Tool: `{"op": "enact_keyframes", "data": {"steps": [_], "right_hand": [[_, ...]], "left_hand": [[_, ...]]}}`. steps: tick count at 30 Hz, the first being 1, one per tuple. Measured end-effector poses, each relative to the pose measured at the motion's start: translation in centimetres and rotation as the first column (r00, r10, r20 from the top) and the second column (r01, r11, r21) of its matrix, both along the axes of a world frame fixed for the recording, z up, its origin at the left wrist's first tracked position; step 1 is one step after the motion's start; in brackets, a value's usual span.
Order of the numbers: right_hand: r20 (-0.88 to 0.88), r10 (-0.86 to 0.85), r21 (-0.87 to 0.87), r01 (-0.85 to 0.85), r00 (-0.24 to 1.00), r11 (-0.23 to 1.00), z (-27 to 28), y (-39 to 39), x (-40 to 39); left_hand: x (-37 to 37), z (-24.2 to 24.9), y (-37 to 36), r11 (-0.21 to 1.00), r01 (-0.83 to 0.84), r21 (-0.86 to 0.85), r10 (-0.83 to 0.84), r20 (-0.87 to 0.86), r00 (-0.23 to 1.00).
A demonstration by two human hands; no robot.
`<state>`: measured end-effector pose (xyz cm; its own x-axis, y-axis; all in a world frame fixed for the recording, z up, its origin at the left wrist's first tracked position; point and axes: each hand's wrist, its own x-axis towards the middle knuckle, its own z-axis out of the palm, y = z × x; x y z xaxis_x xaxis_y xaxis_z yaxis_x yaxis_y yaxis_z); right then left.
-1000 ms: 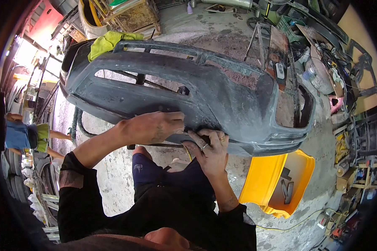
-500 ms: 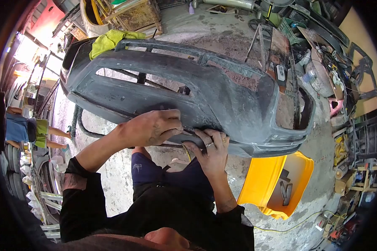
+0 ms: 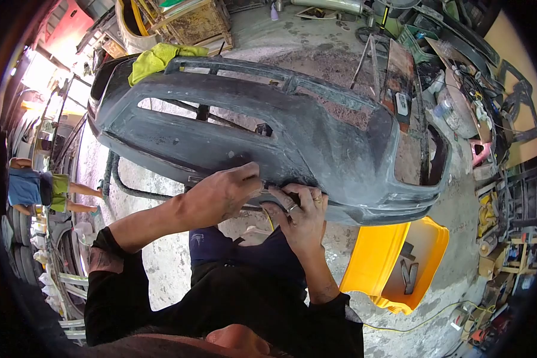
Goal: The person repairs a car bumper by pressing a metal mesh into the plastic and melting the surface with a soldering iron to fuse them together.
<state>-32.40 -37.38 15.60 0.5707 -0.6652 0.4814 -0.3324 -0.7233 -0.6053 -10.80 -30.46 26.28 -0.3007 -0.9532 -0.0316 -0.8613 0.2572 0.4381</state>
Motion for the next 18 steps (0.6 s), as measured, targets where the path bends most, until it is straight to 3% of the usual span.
{"op": "enact_keyframes", "data": {"steps": [4, 7, 13, 15, 18], "right_hand": [[0.034, -0.017, 0.017, 0.017, 0.999, 1.0, -0.6, 0.0, 0.0], [0.027, -0.04, 0.019, 0.039, 0.999, 0.999, -0.7, 0.0, -0.1], [0.029, -0.045, 0.026, 0.045, 0.999, 0.999, -0.3, 0.1, 0.0], [0.031, -0.025, 0.045, 0.023, 0.999, 0.999, 0.2, 0.1, 0.0], [0.03, -0.006, 0.029, 0.005, 1.0, 1.0, 0.5, 0.0, 0.0]], "left_hand": [[0.8, -1.2, 0.3, 0.995, 0.022, -0.098, -0.025, -0.032, 0.999], [1.2, -0.2, 0.3, 0.99, 0.08, -0.119, -0.066, 0.119, 0.991], [0.7, 0.7, -0.1, 0.983, 0.171, -0.068, -0.159, 0.151, 0.976], [0.3, 0.7, -0.1, 0.988, 0.14, 0.065, -0.151, 0.216, 0.965], [-0.5, 1.2, 0.1, 0.995, 0.062, 0.074, -0.072, 0.143, 0.987]]}}
